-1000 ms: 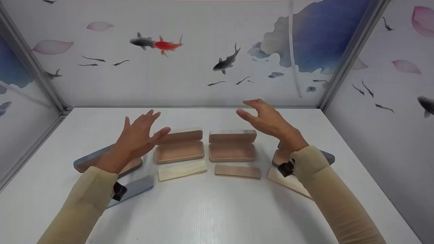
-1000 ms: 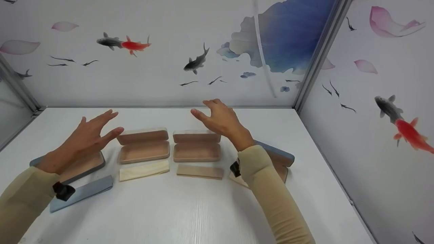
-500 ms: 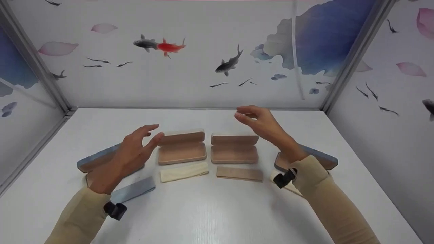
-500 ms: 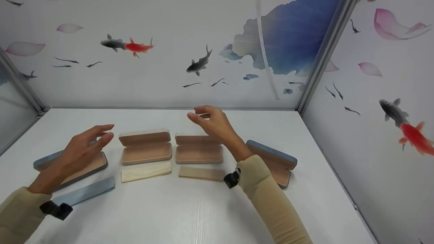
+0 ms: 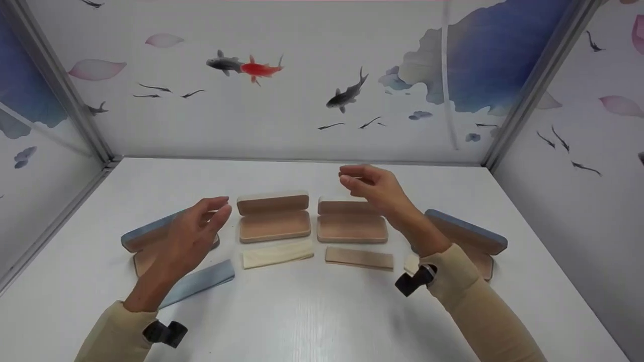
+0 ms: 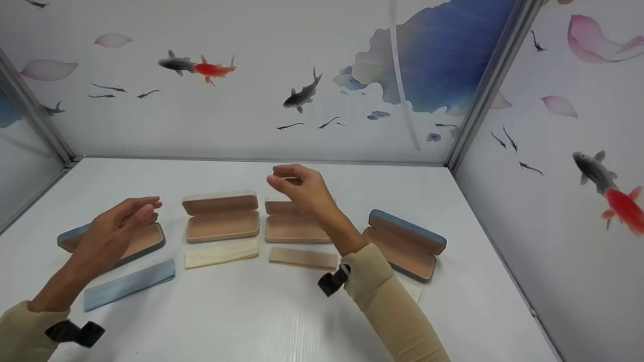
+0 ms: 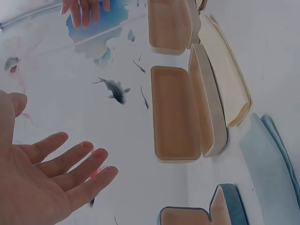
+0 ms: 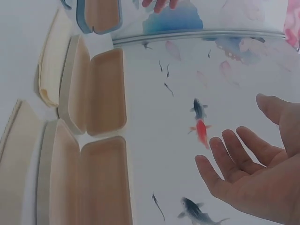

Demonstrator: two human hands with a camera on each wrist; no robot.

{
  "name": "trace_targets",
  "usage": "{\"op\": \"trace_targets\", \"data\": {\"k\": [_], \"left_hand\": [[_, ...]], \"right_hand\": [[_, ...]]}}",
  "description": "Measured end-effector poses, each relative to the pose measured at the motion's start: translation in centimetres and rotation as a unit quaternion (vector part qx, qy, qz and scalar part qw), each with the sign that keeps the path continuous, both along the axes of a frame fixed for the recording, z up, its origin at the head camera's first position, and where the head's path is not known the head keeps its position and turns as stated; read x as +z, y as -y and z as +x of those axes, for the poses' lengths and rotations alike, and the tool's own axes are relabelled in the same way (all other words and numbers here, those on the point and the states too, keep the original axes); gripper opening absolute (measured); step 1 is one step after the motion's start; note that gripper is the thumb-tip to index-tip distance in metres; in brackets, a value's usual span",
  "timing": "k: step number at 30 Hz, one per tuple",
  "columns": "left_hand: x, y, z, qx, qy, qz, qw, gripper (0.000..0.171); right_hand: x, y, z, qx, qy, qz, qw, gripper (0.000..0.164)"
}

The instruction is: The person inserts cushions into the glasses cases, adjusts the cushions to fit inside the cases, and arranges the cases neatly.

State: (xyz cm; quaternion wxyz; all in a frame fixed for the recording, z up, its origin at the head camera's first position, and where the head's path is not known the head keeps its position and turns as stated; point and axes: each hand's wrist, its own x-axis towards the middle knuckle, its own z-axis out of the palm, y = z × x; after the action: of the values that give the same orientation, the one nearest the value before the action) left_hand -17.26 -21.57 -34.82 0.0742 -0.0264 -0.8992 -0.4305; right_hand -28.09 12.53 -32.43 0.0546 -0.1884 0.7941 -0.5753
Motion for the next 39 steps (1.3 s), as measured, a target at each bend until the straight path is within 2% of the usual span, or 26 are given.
{"op": "trace_targets", "data": {"k": [4,8,17,24,34,39], "left_hand": [[-0.2,0.5,0.8,0.007,0.004,0.005,1.0,0.057],[-0.4,0.9,1.4,0.011,-0.013,0.006,0.9998,0.051],[-1.1,2.1,2.8,0.017,-0.037,0.034,0.9986,0.046],[-1.6,3.7,3.9,0.046,-0.034,0.036,0.9977,0.044],[-2.9,5.4,5.1,0.095,0.016,0.015,0.9952,0.049],[-3.9,6.4,5.7,0.118,0.059,0.015,0.9912,0.057]], "right_hand": [[-0.4,0.8,0.6,0.014,0.01,-0.029,0.999,0.041],[-0.8,1.5,1.1,0.025,0.026,-0.059,0.998,0.039],[-1.8,3.7,2.5,0.06,0.019,-0.057,0.996,0.04],[-2.6,6.0,3.4,0.08,0.031,-0.061,0.994,0.042],[-4.4,9.5,4.3,0.101,0.005,-0.05,0.994,0.041],[-5.6,10.9,5.0,0.099,0.02,-0.04,0.994,0.038]]}}
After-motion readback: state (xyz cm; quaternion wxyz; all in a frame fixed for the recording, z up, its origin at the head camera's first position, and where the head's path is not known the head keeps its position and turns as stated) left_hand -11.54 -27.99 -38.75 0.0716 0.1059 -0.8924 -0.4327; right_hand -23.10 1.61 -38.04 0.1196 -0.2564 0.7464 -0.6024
